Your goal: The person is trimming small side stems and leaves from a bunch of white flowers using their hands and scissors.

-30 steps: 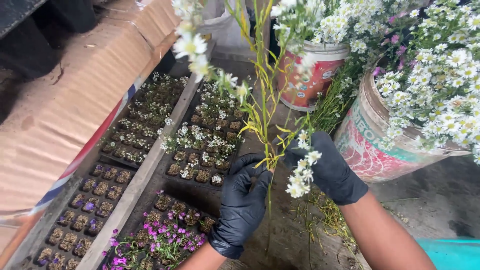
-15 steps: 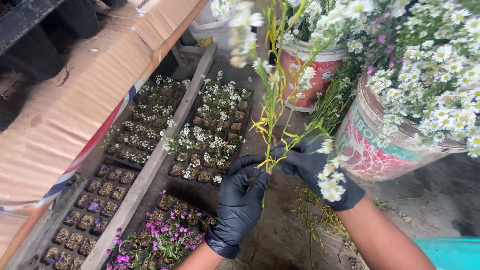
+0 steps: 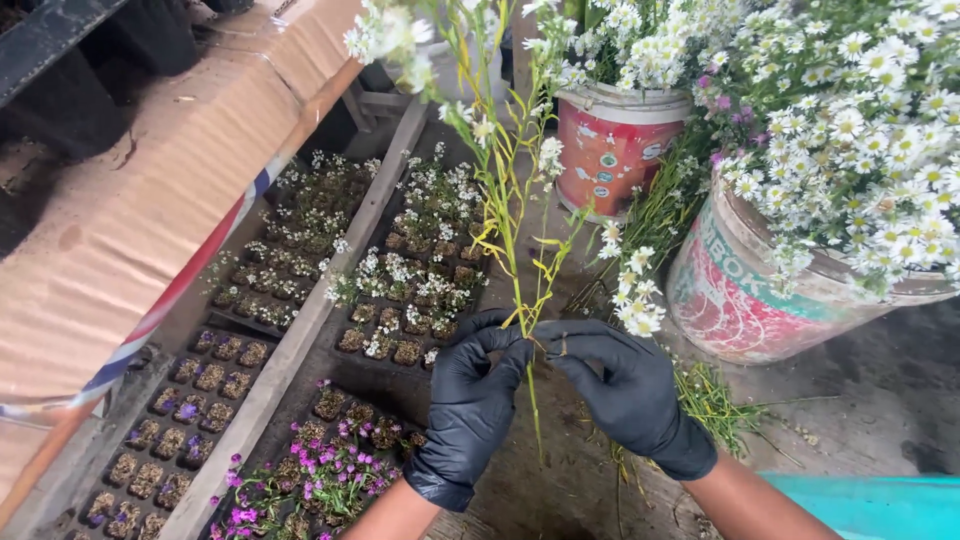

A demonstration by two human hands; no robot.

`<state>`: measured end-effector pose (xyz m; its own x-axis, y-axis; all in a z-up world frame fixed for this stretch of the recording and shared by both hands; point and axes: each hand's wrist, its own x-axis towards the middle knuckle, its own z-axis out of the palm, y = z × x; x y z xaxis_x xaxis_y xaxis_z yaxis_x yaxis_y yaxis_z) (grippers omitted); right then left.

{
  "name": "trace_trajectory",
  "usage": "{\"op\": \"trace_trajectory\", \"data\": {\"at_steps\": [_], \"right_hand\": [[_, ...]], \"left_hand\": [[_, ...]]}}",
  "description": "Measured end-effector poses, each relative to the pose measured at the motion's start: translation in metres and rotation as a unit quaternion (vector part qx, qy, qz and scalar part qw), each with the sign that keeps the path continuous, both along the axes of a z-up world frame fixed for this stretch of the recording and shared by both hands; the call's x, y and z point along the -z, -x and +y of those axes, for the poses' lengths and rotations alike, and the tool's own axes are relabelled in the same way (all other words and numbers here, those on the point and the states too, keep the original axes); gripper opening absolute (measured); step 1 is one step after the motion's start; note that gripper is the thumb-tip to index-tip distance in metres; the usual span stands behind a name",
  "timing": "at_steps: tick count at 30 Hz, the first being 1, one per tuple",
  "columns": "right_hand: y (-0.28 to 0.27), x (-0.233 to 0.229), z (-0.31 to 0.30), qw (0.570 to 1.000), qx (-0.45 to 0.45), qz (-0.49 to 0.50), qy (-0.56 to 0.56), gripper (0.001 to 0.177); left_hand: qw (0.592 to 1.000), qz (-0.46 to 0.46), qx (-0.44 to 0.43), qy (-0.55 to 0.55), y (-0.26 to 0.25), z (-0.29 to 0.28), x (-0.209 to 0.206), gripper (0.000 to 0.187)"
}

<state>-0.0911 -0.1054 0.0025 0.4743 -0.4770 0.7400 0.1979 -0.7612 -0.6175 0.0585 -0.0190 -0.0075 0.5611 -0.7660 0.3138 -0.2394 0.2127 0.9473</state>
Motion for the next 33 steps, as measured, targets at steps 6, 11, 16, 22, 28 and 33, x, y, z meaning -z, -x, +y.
{"op": "trace_trajectory", "data": {"at_steps": [6,11,16,22,28,33], "right_hand": [[-0.001,0.004,0.002,0.991,0.063,0.035,-0.114,0.013],[-0.003,0.012,-0.003,0.991,0.074,0.06,-0.093,0.02],[-0.008,0.01,-0.002,0.992,0.082,0.02,-0.097,0.017],[-0.01,0.007,0.0,0.993,0.085,-0.008,-0.076,0.013],[-0.005,0.008,-0.001,0.995,0.07,0.029,-0.062,0.008],[-0.002,0.006,-0.005,0.998,-0.009,0.01,-0.067,0.02]], "left_hand": [[1.0,0.001,0.007,-0.004,-0.001,-0.001,0.004,0.007],[0.995,0.089,0.018,-0.028,0.004,0.0,-0.004,0.006],[0.996,0.083,0.023,-0.024,0.003,0.0,0.001,0.007],[0.996,0.088,0.027,-0.008,0.002,-0.003,0.019,0.012],[0.994,0.103,0.026,0.025,0.004,-0.002,0.019,0.019],[0.99,0.135,0.025,-0.038,0.009,0.001,0.013,0.012]]}}
